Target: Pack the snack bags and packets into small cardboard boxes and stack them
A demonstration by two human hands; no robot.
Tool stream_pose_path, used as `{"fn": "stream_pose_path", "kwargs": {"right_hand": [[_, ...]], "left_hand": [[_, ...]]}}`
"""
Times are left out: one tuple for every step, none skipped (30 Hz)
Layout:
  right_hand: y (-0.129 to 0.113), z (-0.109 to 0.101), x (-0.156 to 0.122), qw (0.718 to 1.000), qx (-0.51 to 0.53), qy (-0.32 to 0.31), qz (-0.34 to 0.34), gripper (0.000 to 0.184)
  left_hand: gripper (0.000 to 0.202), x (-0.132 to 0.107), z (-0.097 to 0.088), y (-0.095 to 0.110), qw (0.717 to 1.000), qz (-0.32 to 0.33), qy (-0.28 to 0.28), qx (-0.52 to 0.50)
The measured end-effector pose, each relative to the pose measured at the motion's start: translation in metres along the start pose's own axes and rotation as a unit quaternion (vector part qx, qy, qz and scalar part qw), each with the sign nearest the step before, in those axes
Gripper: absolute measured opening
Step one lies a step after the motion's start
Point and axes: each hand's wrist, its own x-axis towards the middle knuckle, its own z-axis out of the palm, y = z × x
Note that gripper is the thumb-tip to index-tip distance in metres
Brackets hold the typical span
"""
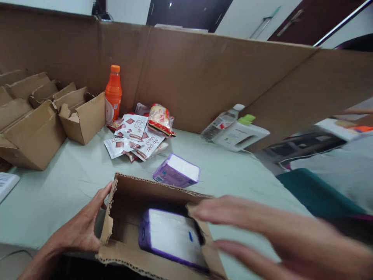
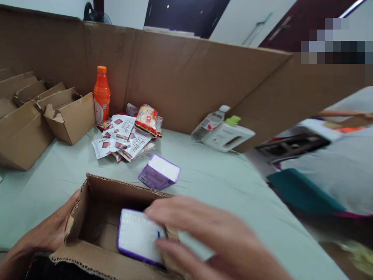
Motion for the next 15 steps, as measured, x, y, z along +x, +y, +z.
{"fn": "stream_pose_path", "kwargs": {"right_hand": [[-0.012, 0.003, 0.001, 0.996, 0.004, -0.072, -0.044, 0.035], [-0.022, 0.007, 0.006, 0.987, 0.007, -0.143, -0.079, 0.044], [-0.030, 0.013, 0.013, 0.975, 0.005, -0.201, -0.097, 0.055], [-0.034, 0.019, 0.021, 0.963, -0.002, -0.253, -0.094, 0.066], [-0.036, 0.023, 0.029, 0.952, -0.008, -0.293, -0.083, 0.074], [-0.036, 0.026, 0.036, 0.943, -0.011, -0.324, -0.072, 0.078], [-0.034, 0.027, 0.040, 0.937, -0.011, -0.344, -0.063, 0.080], [-0.031, 0.028, 0.043, 0.934, -0.009, -0.354, -0.057, 0.078], [-0.025, 0.027, 0.043, 0.934, -0.008, -0.353, -0.056, 0.073], [-0.019, 0.028, 0.042, 0.936, -0.008, -0.348, -0.058, 0.070], [-0.013, 0.028, 0.039, 0.939, -0.009, -0.339, -0.064, 0.070], [-0.008, 0.030, 0.035, 0.943, -0.014, -0.326, -0.070, 0.071], [-0.004, 0.033, 0.031, 0.947, -0.019, -0.311, -0.080, 0.075], [-0.002, 0.037, 0.027, 0.951, -0.023, -0.295, -0.091, 0.081], [-0.002, 0.043, 0.024, 0.954, -0.027, -0.281, -0.103, 0.086]], "left_hand": [[0.117, 0.000, 0.000, -0.001, 1.000, 0.003, 0.000, 0.002], [0.118, 0.000, 0.000, -0.001, 1.000, 0.006, 0.000, 0.005], [0.119, 0.000, 0.000, -0.001, 1.000, 0.009, -0.001, 0.007], [0.121, -0.001, 0.000, -0.002, 1.000, 0.012, -0.003, 0.007], [0.123, -0.002, 0.001, -0.002, 1.000, 0.016, -0.005, 0.005], [0.125, -0.003, 0.003, -0.003, 1.000, 0.020, -0.006, 0.004], [0.126, -0.004, 0.004, -0.004, 1.000, 0.022, -0.006, 0.001], [0.128, -0.004, 0.006, -0.006, 1.000, 0.025, -0.002, -0.003], [0.131, -0.004, 0.008, -0.009, 1.000, 0.029, 0.002, -0.006], [0.133, -0.004, 0.009, -0.012, 0.999, 0.036, 0.004, -0.010], [0.135, -0.003, 0.010, -0.015, 0.999, 0.043, 0.004, -0.015], [0.137, -0.002, 0.010, -0.017, 0.999, 0.051, 0.004, -0.019], [0.138, -0.001, 0.010, -0.020, 0.998, 0.057, 0.002, -0.023], [0.139, 0.000, 0.010, -0.021, 0.998, 0.060, -0.002, -0.026], [0.139, 0.000, 0.009, -0.022, 0.998, 0.060, -0.006, -0.028]]}}
